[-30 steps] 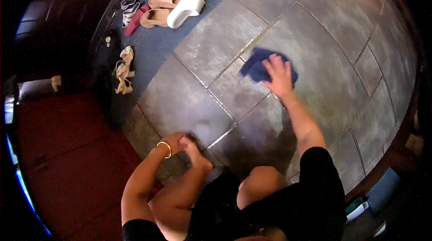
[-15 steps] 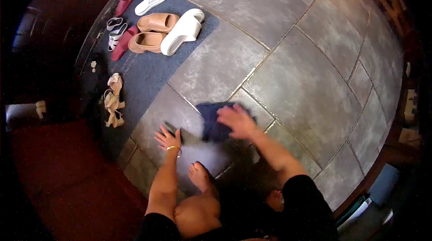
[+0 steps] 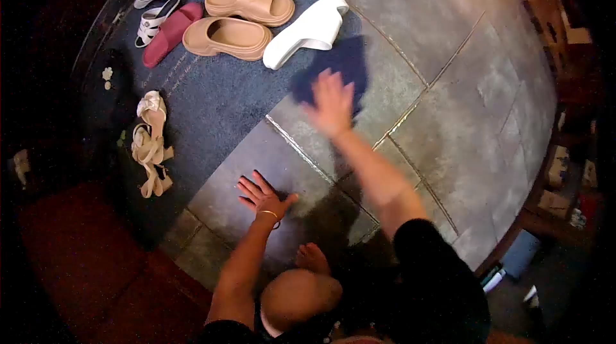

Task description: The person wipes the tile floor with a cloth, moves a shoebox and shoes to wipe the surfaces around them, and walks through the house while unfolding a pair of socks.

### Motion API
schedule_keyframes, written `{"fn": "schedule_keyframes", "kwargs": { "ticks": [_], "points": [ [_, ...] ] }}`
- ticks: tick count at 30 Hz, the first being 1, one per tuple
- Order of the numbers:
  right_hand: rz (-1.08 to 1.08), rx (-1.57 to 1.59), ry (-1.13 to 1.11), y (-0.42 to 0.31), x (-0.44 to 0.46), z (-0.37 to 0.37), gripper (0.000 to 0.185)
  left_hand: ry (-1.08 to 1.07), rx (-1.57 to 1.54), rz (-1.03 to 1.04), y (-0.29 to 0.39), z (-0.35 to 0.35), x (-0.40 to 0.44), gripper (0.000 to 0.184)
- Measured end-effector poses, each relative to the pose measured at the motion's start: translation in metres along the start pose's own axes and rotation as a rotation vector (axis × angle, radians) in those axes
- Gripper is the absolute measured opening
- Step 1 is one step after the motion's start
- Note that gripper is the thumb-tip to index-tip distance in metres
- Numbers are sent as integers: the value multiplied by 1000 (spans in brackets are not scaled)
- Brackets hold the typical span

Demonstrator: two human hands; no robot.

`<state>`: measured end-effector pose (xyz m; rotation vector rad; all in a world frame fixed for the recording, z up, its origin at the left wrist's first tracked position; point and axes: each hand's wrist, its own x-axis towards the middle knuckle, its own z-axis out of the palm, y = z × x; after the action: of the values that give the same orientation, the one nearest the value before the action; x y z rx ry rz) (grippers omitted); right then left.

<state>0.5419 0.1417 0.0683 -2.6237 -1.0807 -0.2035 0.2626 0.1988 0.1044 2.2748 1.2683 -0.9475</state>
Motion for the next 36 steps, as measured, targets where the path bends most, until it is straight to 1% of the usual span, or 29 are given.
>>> {"fn": "schedule_keyframes", "kwargs": {
  "ticks": [1, 2, 3, 4, 5, 7, 8, 9, 10, 11, 13, 14, 15, 17, 18, 20, 21, 23, 24, 25, 26, 27, 28, 30, 31, 33, 34, 35, 36],
  "points": [
    [-88, 127, -136, -48, -15, -17, 66, -48, 21, -1, 4, -11, -2, 143],
    [-237, 222, -242, -80, -36, -22, 66, -209, 55, 20, 4, -21, 1, 142],
    [-375, 329, -366, -112, -58, -27, 70, -369, 88, 43, 5, -31, 5, 142],
    [-472, 449, -517, -128, -67, -38, 79, -533, 128, 64, 4, -36, 5, 141],
    [-407, 487, -645, -134, -66, -42, 85, -434, 121, 51, 2, -36, 2, 141],
    [-596, 462, -625, -103, -47, -37, 82, -232, 109, 16, 3, -27, -5, 141],
    [-550, 455, -641, -76, -33, -37, 79, -333, 177, -96, 12, -35, -2, 146],
    [-483, 372, -505, -46, -20, -46, 73, -249, 93, -64, 8, -29, -2, 149],
    [-295, 412, -484, -13, -2, -52, 68, -160, 6, -32, 2, -16, -2, 152],
    [-151, 250, -350, 23, 8, -53, 67, -69, -84, 1, 0, -8, 0, 155],
    [243, 86, -259, 97, 28, -34, 75, -67, -60, -5, 3, -11, -2, 157],
    [449, 49, -244, 125, 42, -22, 77, -74, -31, -10, 2, -9, -1, 158],
    [580, -51, -348, 136, 67, -26, 81, -79, -4, -13, 2, -10, 2, 159],
    [417, -55, -367, 131, 90, -24, 84, -81, 13, -9, 3, -18, 3, 159],
    [354, -40, -277, 114, 86, -10, 85, -96, 17, -6, 5, -18, -2, 160],
    [211, 7, -80, 47, 63, 17, 83, -77, 3, 3, 0, -7, -4, 159],
    [174, -76, -209, 5, 52, 9, 74, -52, -4, 15, -1, -5, 1, 159],
    [-81, 147, -176, -61, 21, -9, 67, -86, -16, 2, 1, -6, -1, 160],
    [-165, 147, -542, -92, 30, -46, 66, -95, -19, -5, 0, -7, 0, 160],
    [-299, 355, -449, -110, -13, -25, 66, 49, 96, 81, -11, 15, 4, 160],
    [-411, 468, -448, -133, -41, -12, 67, 192, 216, 168, -30, 56, 11, 161],
    [-518, 582, -444, -149, -56, -1, 68, 155, 267, 153, -35, 59, 13, 161],
    [-565, 629, -424, -156, -57, 11, 69, 117, 319, 139, -31, 48, 12, 161],
    [-664, 699, -397, -149, -60, 31, 73, -308, 252, -107, -12, 18, 15, 161],
    [-713, 698, -468, -119, -41, 16, 67, -174, 210, -75, -7, 10, 6, 161],
    [-696, 561, -198, -49, -19, 21, 57, 37, 122, -11, -2, 2, -4, 162],
    [-594, 471, -178, -7, -6, 5, 55, 37, 90, -32, 1, 1, -4, 162],
    [-473, 279, -349, 35, 25, -34, 57, 47, 55, -51, 2, 0, -3, 162],
    [-330, 134, -110, 83, 21, -26, 59, 79, 63, -35, 2, -1, -3, 161]
  ]
}}
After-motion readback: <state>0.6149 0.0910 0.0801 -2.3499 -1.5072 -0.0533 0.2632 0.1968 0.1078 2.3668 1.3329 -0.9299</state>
